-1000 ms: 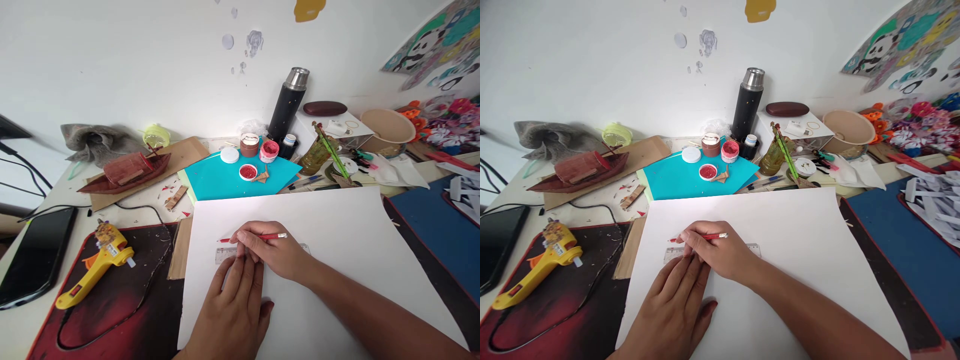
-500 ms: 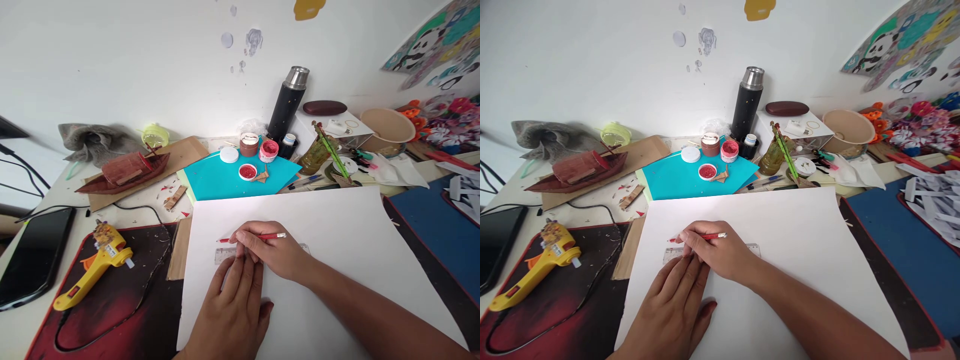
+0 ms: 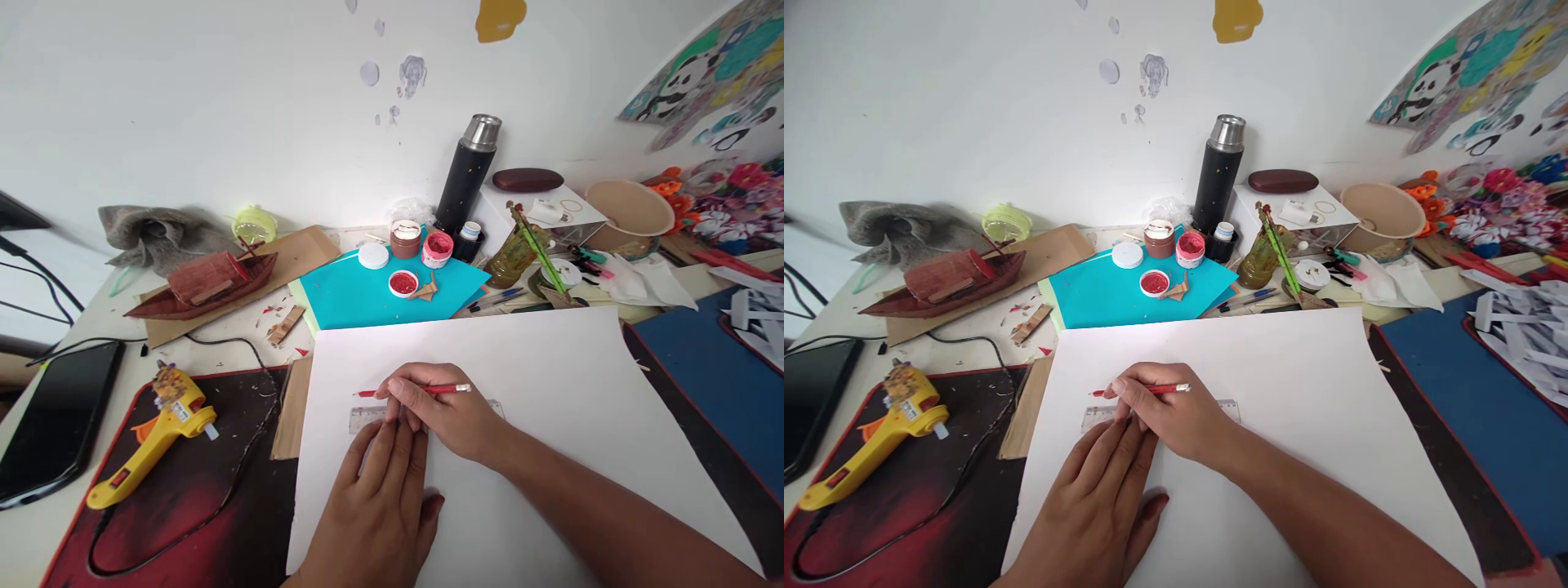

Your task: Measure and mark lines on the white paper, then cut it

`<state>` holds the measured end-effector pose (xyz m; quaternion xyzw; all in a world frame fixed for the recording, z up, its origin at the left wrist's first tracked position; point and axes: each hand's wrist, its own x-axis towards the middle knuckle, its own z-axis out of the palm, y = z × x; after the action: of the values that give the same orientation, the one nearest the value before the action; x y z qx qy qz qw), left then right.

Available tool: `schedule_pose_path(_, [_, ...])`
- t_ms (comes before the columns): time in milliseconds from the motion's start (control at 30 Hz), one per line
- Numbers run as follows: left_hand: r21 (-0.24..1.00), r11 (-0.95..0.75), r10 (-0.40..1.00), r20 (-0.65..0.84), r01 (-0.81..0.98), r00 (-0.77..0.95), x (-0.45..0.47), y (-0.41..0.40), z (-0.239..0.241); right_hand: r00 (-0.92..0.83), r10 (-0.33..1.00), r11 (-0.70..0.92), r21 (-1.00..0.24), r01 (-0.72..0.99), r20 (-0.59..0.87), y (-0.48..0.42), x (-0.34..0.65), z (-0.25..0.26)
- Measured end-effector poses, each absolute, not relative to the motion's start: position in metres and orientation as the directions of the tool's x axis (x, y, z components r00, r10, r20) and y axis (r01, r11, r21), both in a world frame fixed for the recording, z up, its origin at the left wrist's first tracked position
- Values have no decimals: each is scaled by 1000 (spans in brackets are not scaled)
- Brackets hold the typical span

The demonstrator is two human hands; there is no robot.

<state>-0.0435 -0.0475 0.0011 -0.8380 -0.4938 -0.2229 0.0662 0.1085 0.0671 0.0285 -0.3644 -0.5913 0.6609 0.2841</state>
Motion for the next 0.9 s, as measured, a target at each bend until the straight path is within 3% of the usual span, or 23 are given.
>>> schedule_pose_path(400, [-13,-539,766,408,842,497,-51,-44,8,-407,903,-201,-972,-120,-136,82,124,42])
schedule_pose_path(633, [15,-547,758,433,837,488,-52,-41,10,-271,955,-144,-987,-66,-121,99,168,38])
schedule_pose_path(900, [11,-554,748,444,832,493,-51,-37,14,-133,986,-128,-972,-197,-103,115,188,26])
